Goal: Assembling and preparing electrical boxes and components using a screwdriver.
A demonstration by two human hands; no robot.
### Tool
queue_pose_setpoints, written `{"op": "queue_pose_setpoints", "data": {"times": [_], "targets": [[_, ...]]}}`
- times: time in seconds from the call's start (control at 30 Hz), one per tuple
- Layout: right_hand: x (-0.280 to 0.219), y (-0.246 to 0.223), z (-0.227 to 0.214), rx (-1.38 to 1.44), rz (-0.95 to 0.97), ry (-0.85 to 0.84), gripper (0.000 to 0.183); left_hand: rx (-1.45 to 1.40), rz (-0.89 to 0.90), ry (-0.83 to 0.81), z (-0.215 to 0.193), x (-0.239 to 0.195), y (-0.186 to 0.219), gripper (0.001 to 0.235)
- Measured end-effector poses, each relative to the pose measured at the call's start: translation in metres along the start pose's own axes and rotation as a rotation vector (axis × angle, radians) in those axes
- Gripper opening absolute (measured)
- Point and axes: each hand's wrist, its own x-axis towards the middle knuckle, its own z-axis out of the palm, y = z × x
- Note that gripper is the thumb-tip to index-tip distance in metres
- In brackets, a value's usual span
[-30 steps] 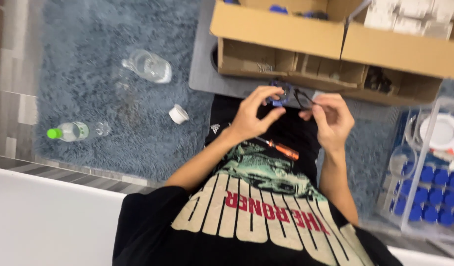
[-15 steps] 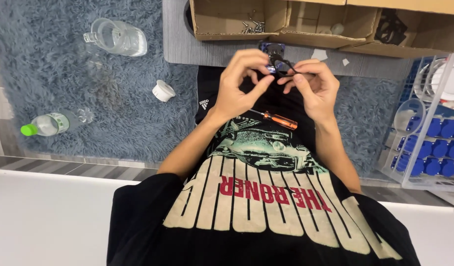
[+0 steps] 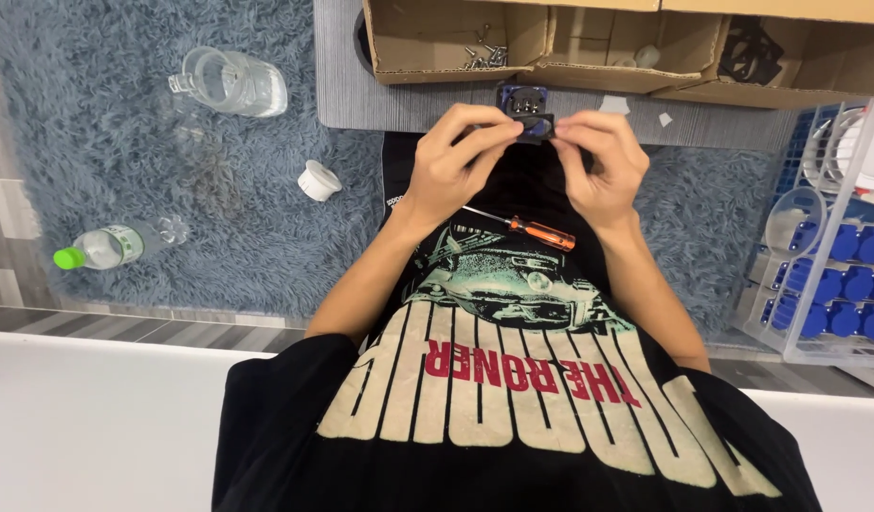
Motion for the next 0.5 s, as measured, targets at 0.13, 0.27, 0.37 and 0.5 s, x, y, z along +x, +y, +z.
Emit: {"op": "queue_pose_setpoints", "data": {"times": [0.13, 0.27, 0.37, 0.5], "targets": [[-0.006, 0.012, 0.002, -0.040, -0.061, 0.024, 0.012, 0.061, 0.133, 0.040, 0.007, -0.003, -0.006, 0.019], [-0.009, 0.023, 0.004, -0.103, -0.085, 0.017, 0.009, 0.037, 0.156, 0.042, 0.010, -0.007, -0.016, 0.019], [-0.008, 0.024, 0.006, -0.086, -0.093, 0.010, 0.010, 0.004, 0.141, 0.033, 0.012, -0.011, -0.027, 0.018], [-0.009, 0.023, 0.004, -0.123, -0.077, -0.056, 0.008, -0.049, 0.104, -0.054, 0.007, -0.016, -0.033, 0.018]]}}
